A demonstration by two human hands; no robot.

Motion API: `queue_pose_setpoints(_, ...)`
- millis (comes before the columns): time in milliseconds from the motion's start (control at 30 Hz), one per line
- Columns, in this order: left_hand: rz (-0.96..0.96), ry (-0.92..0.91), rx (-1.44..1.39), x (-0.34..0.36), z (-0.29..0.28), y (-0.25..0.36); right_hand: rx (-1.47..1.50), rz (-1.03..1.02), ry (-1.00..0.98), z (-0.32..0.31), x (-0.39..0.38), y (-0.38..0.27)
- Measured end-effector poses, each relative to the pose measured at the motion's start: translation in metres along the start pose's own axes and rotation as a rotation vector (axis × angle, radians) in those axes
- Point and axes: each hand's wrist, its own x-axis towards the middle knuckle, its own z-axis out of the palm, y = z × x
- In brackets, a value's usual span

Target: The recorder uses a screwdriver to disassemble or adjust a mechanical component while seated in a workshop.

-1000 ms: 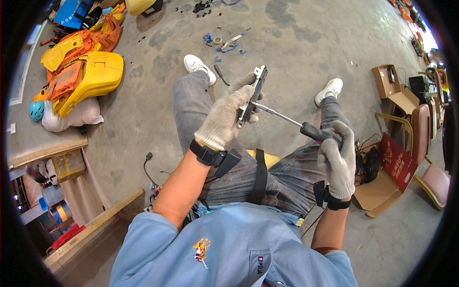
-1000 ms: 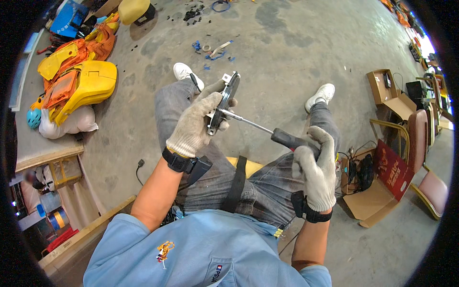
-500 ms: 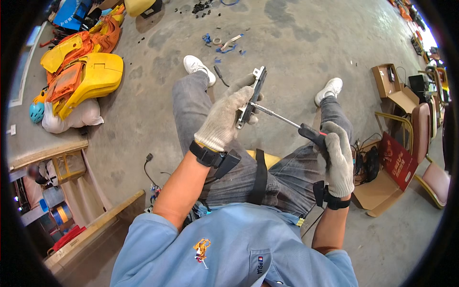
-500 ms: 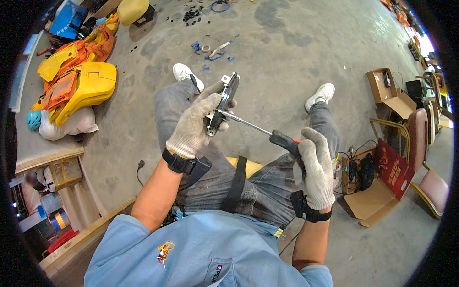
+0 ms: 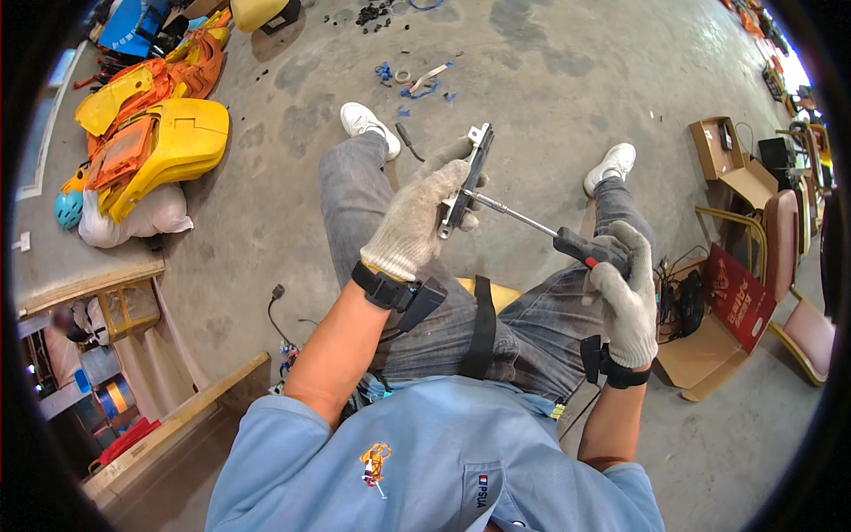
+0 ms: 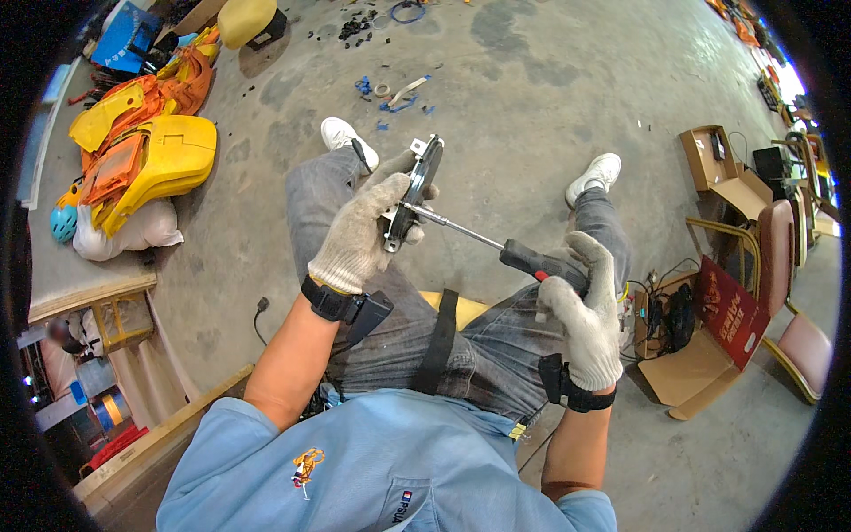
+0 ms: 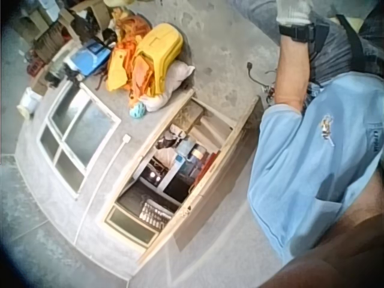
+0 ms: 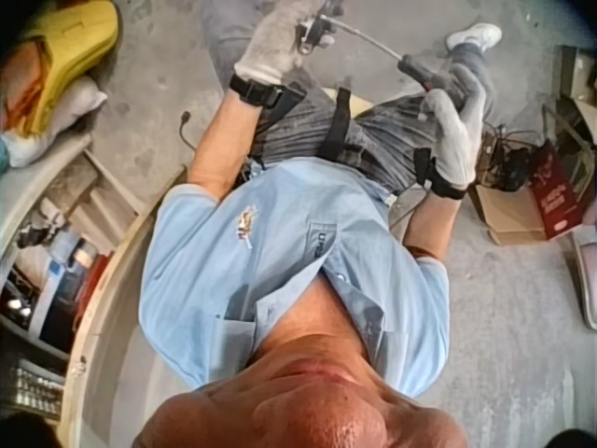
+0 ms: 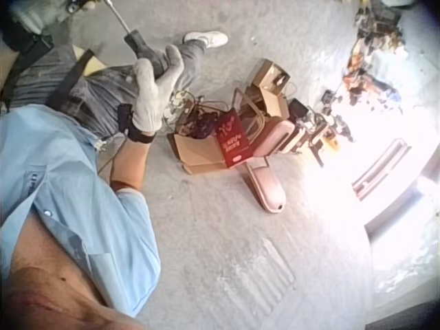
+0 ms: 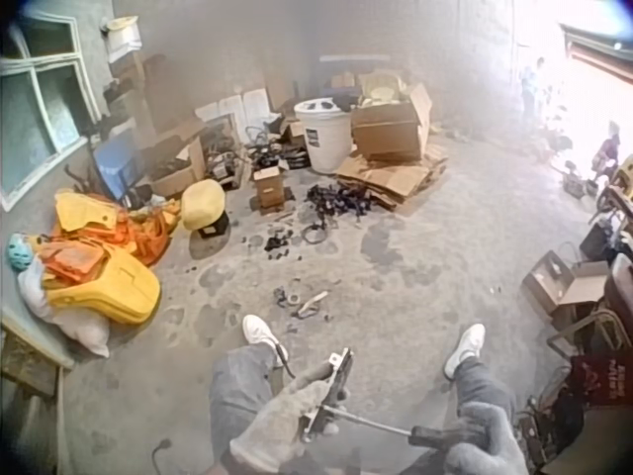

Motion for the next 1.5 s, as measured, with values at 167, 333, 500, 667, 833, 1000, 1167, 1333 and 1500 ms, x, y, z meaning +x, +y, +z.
queue_pose_setpoints(167, -0.009, 0.019, -0.017, -0.003, -0.001, 0.002, -0.027, 0.187, -0.121, -0.013, 0.004, -0.016)
queue_pose_setpoints(333, -0.021, 0.031, 0.001, -0.001, 0.003, 0.001, 0.054, 0.244, -0.122, -0.013, 0.005, -0.008)
queue_pose_setpoints(500, -0.005, 0.011, -0.036, -0.001, 0.002, -0.001, -0.014, 0.035, -0.096, -0.011, 0.002, -0.004)
queue_pose_setpoints(667, -0.055, 0.04, -0.118, 0.002, -0.004, -0.006, -0.001, 0.209, -0.087, -0.012, 0.006, -0.015)
queue_pose_setpoints(833, -0.194, 0.0, -0.419, 0.007, -0.009, -0.011, 0.262, 0.206, 0.017, -0.023, 0.015, -0.003)
queue_pose_setpoints(1000, -0.119, -0.134, -0.449, 0.003, -0.004, -0.006, 0.682, 0.257, -0.076, -0.043, 0.033, 0.037)
queue_pose_setpoints(1167, -0.106, -0.121, -0.423, 0.002, 0.001, -0.003, 0.679, 0.479, -0.103, -0.036, 0.051, 0.061)
queue_pose_setpoints(1333, -0.116, -0.127, -0.423, 0.0, 0.0, 0.0, 0.717, 0.605, -0.096, -0.041, 0.069, 0.105)
queue_pose_setpoints(1500, -0.135, -0.071, -0.361, -0.002, 0.007, 0.004, 0.745, 0.608, -0.094, -0.042, 0.079, 0.119)
